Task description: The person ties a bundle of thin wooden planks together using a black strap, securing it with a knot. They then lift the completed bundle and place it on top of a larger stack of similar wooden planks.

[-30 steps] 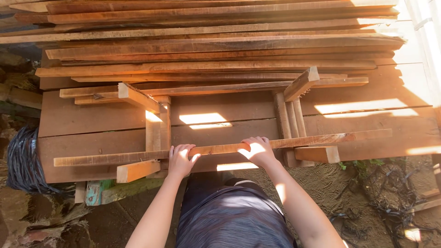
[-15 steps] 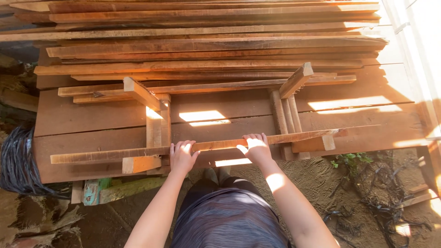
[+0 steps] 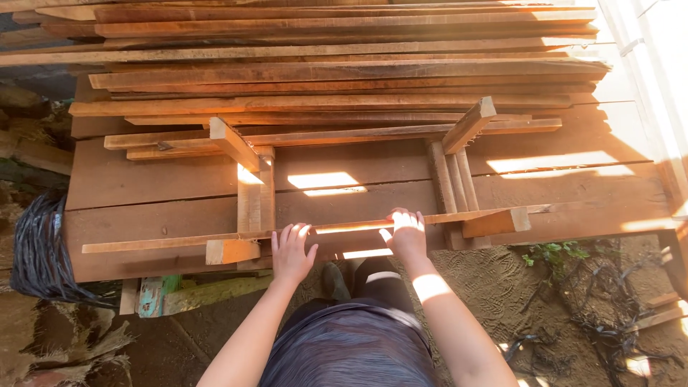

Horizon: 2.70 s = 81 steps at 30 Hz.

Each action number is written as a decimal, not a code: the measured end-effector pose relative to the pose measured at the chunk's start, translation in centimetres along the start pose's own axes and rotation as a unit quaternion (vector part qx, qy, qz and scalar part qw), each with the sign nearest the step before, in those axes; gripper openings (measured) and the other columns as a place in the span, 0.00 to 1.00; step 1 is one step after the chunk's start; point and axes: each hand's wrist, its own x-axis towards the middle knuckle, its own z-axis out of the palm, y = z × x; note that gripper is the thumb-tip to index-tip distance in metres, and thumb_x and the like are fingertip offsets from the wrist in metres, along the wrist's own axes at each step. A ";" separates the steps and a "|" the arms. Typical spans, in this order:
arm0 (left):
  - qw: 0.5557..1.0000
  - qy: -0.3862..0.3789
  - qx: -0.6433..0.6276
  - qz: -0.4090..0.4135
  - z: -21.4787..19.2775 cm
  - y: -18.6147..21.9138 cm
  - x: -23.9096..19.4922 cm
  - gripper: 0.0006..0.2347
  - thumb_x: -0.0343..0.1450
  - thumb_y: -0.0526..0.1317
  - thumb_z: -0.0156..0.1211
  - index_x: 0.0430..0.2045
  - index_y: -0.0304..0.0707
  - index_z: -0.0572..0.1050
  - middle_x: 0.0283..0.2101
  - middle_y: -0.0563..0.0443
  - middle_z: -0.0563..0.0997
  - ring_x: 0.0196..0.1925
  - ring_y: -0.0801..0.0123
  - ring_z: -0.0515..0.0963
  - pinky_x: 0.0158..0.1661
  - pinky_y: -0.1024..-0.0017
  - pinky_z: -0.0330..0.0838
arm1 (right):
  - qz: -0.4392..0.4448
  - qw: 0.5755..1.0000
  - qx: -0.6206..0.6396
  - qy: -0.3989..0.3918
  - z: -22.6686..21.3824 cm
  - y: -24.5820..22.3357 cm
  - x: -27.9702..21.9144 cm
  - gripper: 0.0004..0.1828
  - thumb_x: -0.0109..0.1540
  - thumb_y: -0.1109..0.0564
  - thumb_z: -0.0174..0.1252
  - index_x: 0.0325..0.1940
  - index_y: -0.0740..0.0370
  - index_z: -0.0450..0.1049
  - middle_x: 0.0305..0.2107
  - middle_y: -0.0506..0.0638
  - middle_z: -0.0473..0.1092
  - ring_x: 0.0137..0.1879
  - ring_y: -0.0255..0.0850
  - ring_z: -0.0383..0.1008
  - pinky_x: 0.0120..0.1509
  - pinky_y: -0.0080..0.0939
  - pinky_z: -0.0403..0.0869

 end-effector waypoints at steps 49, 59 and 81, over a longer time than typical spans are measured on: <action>0.985 -0.159 -0.057 0.023 -1.9 1.8 6.9 0.18 0.65 0.56 0.69 0.41 0.53 0.72 0.42 0.56 0.84 0.53 0.65 0.83 0.62 0.64 0.64 | -0.069 0.989 0.063 -0.118 -1.1 -1.7 3.8 0.30 0.48 0.31 0.70 0.46 0.40 0.67 0.38 0.37 0.71 0.54 0.35 0.73 0.69 0.46 0.65; 0.995 -0.055 -0.075 0.029 0.0 0.9 5.9 0.12 0.67 0.54 0.66 0.42 0.61 0.79 0.45 0.66 0.80 0.54 0.73 0.76 0.58 0.65 0.69 | -0.011 0.955 0.076 -0.288 -5.2 -3.0 5.9 0.22 0.61 0.30 0.59 0.52 0.40 0.75 0.53 0.38 0.70 0.63 0.38 0.70 0.73 0.44 0.64; 0.998 -0.014 0.011 0.063 -7.6 3.1 23.3 0.25 0.63 0.47 0.70 0.55 0.44 0.75 0.50 0.45 0.83 0.56 0.54 0.80 0.55 0.58 0.72 | -0.076 0.976 0.203 0.009 -5.7 -0.1 18.9 0.20 0.63 0.45 0.61 0.57 0.51 0.75 0.55 0.51 0.71 0.62 0.51 0.72 0.65 0.54 0.72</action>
